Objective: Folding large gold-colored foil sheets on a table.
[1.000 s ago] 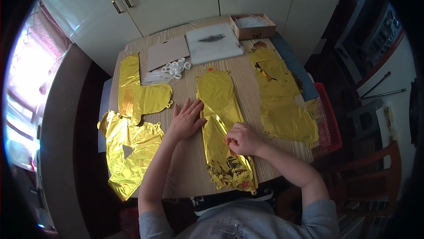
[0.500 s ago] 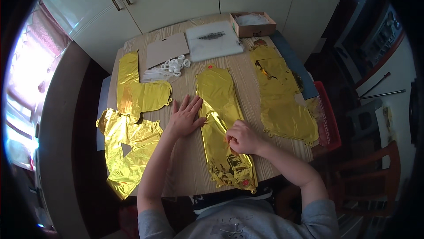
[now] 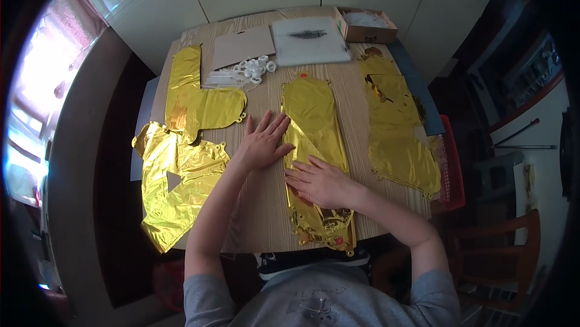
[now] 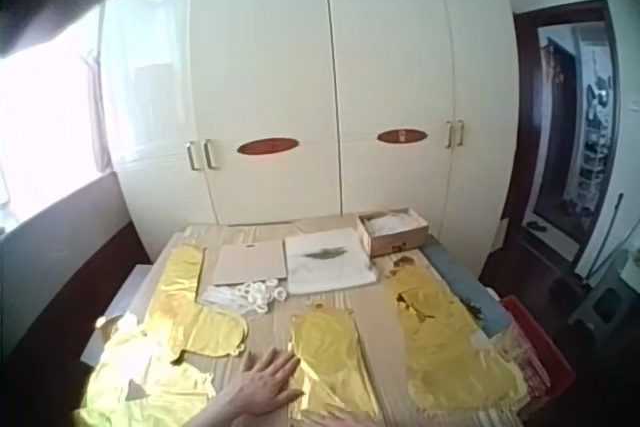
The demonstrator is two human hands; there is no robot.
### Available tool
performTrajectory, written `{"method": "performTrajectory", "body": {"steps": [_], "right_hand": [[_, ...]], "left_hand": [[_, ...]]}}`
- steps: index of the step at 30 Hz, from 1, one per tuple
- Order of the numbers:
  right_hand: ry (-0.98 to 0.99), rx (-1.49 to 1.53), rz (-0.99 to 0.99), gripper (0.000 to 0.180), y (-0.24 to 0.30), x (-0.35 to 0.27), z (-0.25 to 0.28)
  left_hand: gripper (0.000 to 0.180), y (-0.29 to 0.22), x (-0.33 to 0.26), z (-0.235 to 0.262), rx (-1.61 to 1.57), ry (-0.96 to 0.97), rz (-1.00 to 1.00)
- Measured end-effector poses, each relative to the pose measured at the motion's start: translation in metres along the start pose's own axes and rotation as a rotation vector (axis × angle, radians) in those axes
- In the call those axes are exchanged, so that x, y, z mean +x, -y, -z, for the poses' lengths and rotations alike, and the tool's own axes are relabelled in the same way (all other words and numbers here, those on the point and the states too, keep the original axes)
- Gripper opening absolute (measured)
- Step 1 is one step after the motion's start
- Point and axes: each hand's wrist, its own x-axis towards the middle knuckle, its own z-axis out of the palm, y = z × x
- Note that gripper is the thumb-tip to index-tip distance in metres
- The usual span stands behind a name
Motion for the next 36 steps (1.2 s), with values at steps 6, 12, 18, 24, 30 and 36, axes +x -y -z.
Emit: {"method": "performTrajectory", "body": {"steps": [6, 12, 18, 24, 30, 36], "right_hand": [[0.015, 0.084, 0.047, 0.044, 0.005, 0.004, -0.016], [0.000, 0.047, 0.071, 0.044, 0.014, 0.006, -0.013], [-0.327, 0.133, -0.167, 0.040, -0.036, -0.002, 0.009], [-0.297, 0.006, -0.246, 0.039, -0.049, -0.005, -0.009], [-0.303, 0.047, -0.260, 0.044, -0.044, -0.003, -0.008], [-0.292, 0.080, -0.276, 0.049, -0.045, -0.005, -0.005]], "left_hand": [[0.074, 0.002, -0.001, -0.002, 0.011, -0.008, 0.008], [0.078, -0.003, -0.001, 0.003, 0.014, 0.015, 0.018], [0.084, 0.000, -0.004, 0.000, -0.022, -0.055, 0.004], [0.091, -0.023, -0.024, 0.008, -0.035, -0.037, -0.204], [0.099, -0.026, -0.037, 0.004, -0.011, 0.005, -0.243], [0.110, -0.023, -0.039, 0.007, -0.008, 0.039, -0.251]]}}
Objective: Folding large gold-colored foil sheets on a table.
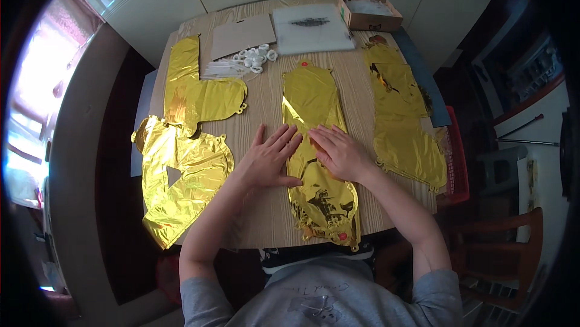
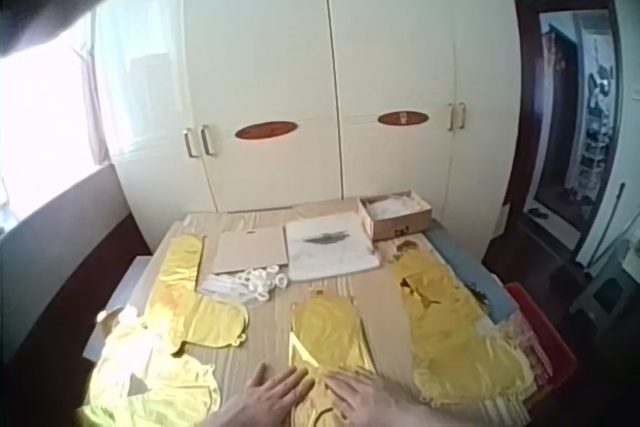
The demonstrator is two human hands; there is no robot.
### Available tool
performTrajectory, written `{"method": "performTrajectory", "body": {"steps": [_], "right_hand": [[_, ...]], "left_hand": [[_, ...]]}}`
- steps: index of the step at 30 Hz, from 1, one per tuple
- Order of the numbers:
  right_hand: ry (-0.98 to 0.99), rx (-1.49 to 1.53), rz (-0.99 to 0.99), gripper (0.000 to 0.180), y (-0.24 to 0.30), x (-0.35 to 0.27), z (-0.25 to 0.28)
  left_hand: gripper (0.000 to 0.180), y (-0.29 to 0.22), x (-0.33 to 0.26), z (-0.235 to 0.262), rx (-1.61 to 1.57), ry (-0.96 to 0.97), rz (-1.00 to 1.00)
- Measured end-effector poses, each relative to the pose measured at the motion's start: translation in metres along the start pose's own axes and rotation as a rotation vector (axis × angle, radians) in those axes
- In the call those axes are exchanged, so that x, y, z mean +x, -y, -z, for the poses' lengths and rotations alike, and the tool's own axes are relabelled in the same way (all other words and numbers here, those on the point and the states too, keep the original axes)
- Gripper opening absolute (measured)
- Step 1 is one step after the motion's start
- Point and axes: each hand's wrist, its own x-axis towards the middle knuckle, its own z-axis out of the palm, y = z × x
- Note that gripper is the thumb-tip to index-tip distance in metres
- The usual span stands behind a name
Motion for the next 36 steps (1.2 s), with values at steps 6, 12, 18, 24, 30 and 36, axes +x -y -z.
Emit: {"method": "performTrajectory", "body": {"steps": [6, 12, 18, 24, 30, 36], "right_hand": [[0.020, 0.022, -0.018, 0.051, 0.002, 0.000, 0.003], [0.015, 0.014, -0.019, 0.052, 0.000, 0.000, 0.001], [0.024, -0.009, 0.010, 0.053, 0.003, 0.001, 0.003], [0.037, 0.000, -0.025, 0.055, 0.002, 0.000, 0.002], [0.043, 0.024, -0.024, 0.058, 0.003, 0.001, 0.004], [0.040, 0.025, -0.027, 0.060, 0.002, 0.000, 0.002]], "left_hand": [[0.116, 0.003, -0.006, 0.004, 0.019, 0.026, -0.013], [0.123, 0.004, -0.012, 0.009, 0.025, 0.074, -0.002], [0.130, -0.001, -0.016, 0.015, 0.047, 0.130, 0.021], [0.116, -0.009, -0.007, 0.009, 0.071, 0.021, -0.015], [0.106, 0.000, 0.018, -0.002, 0.004, -0.036, -0.079], [0.106, -0.002, 0.015, -0.003, 0.046, -0.029, -0.020]]}}
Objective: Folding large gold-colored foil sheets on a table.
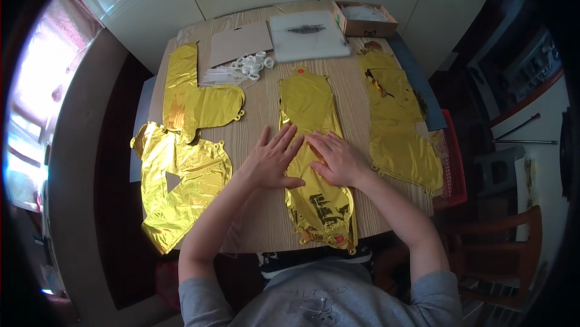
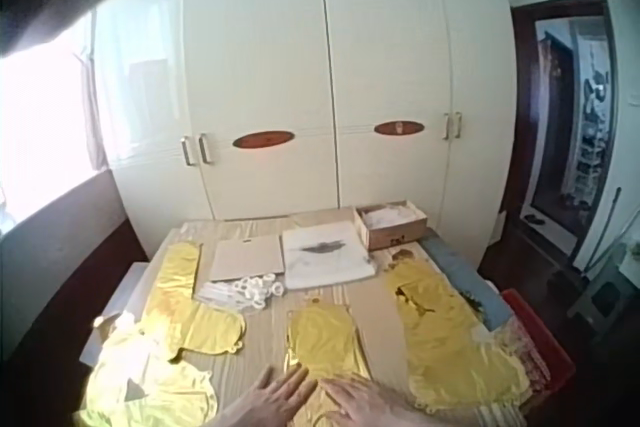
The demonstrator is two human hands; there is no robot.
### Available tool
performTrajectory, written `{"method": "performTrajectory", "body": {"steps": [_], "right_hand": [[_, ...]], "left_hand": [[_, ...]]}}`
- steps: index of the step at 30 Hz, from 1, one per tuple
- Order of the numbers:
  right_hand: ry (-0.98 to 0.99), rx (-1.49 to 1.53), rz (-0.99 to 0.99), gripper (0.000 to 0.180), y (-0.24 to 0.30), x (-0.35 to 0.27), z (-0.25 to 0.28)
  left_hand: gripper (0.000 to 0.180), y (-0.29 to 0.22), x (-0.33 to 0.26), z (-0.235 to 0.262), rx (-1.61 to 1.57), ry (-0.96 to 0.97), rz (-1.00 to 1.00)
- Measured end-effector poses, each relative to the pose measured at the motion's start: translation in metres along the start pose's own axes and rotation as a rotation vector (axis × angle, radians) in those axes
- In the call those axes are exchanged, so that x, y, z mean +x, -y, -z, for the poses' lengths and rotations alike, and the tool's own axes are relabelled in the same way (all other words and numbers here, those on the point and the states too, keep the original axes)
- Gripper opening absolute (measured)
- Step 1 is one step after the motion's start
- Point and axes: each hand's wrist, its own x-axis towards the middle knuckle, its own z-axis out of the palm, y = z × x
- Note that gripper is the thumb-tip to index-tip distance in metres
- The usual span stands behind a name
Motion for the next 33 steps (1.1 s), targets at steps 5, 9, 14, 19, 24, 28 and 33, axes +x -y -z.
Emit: {"method": "performTrajectory", "body": {"steps": [5, 9, 14, 19, 24, 28, 33], "right_hand": [[0.027, -0.008, 0.058, 0.053, 0.001, 0.000, 0.001], [0.002, -0.031, 0.077, 0.045, 0.002, 0.000, 0.002], [-0.001, -0.017, 0.076, 0.044, 0.003, 0.000, 0.001], [-0.003, -0.005, 0.083, 0.044, 0.002, 0.000, 0.001], [-0.019, 0.005, 0.090, 0.044, -0.001, -0.001, -0.001], [-0.022, 0.015, 0.087, 0.043, -0.002, -0.002, -0.003], [-0.030, 0.016, 0.084, 0.044, -0.001, -0.001, 0.000]], "left_hand": [[0.105, 0.001, -0.003, 0.001, 0.006, -0.006, 0.019], [0.105, 0.003, -0.003, -0.001, -0.010, -0.023, 0.014], [0.099, 0.026, 0.008, -0.009, -0.046, -0.066, 0.092], [0.095, 0.046, 0.020, -0.006, -0.020, -0.057, 0.157], [0.097, 0.062, 0.027, 0.005, 0.060, -0.004, 0.222], [0.096, 0.054, 0.023, 0.008, 0.227, -0.054, 0.138], [0.097, 0.025, 0.009, 0.010, 0.075, 0.021, -0.109]]}}
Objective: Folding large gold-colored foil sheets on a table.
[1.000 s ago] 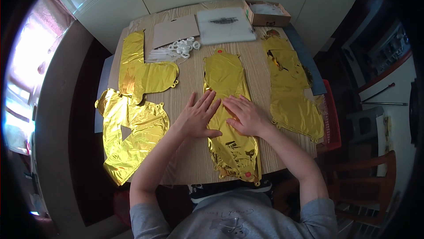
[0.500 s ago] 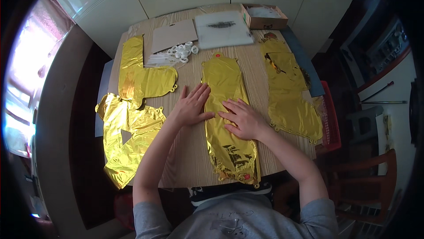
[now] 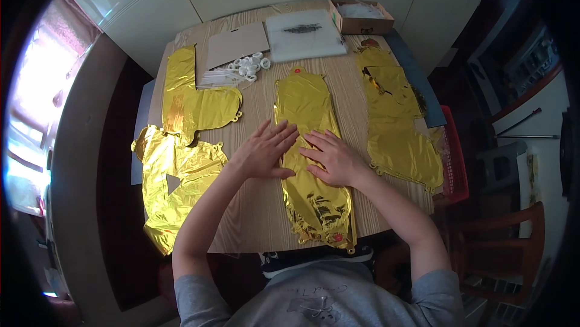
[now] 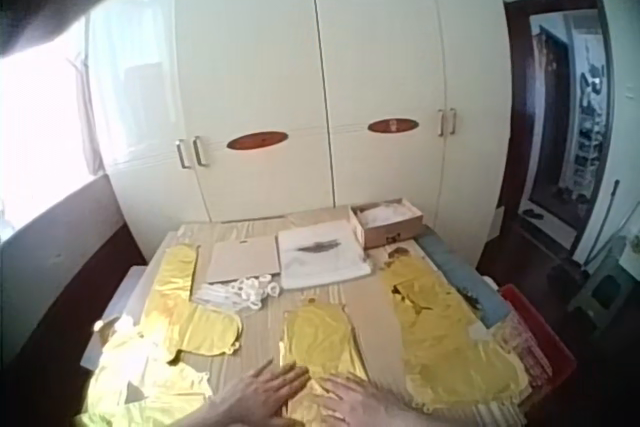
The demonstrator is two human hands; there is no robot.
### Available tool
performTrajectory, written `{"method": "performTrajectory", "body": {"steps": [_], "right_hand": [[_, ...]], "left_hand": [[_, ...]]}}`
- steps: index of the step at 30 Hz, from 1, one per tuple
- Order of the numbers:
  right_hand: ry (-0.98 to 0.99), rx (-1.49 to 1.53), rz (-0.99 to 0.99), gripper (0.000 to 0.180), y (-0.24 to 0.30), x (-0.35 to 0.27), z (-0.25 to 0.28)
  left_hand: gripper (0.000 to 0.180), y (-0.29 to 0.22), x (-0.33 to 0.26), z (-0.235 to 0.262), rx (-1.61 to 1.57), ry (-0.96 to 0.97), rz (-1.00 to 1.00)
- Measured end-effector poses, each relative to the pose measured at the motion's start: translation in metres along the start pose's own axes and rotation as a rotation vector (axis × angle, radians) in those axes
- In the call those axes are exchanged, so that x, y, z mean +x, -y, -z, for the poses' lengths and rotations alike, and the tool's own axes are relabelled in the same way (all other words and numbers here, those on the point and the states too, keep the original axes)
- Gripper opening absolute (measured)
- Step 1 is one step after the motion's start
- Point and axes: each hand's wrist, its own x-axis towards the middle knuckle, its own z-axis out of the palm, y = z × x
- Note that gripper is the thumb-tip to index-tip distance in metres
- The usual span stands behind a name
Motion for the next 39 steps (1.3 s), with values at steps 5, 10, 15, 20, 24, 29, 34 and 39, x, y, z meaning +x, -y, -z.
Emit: {"method": "performTrajectory", "body": {"steps": [5, 10, 15, 20, 24, 29, 34, 39], "right_hand": [[0.018, 0.009, -0.013, 0.046, 0.000, 0.000, -0.001], [0.030, -0.002, -0.018, 0.046, 0.000, 0.000, -0.001], [0.029, -0.011, -0.018, 0.047, 0.002, 0.000, 0.001], [0.041, -0.015, -0.017, 0.048, 0.001, 0.001, 0.000], [0.036, -0.016, -0.010, 0.048, 0.000, 0.001, 0.000], [0.044, -0.014, -0.004, 0.048, 0.001, 0.001, 0.001], [0.041, 0.004, -0.016, 0.049, -0.001, 0.000, -0.003], [0.035, -0.024, -0.012, 0.051, -0.001, 0.000, -0.002]], "left_hand": [[0.102, -0.011, -0.016, -0.001, -0.105, 0.014, 0.008], [0.101, -0.024, -0.028, -0.003, -0.089, 0.003, 0.016], [0.112, -0.037, -0.038, 0.001, -0.112, 0.029, 0.039], [0.120, -0.045, -0.044, 0.001, -0.122, 0.034, 0.066], [0.117, -0.045, -0.045, 0.002, -0.131, 0.038, 0.063], [0.098, -0.037, -0.048, -0.005, -0.079, 0.000, 0.048], [0.093, -0.047, -0.050, 0.003, -0.059, 0.017, 0.080], [0.093, -0.047, -0.049, 0.004, -0.041, 0.001, 0.083]]}}
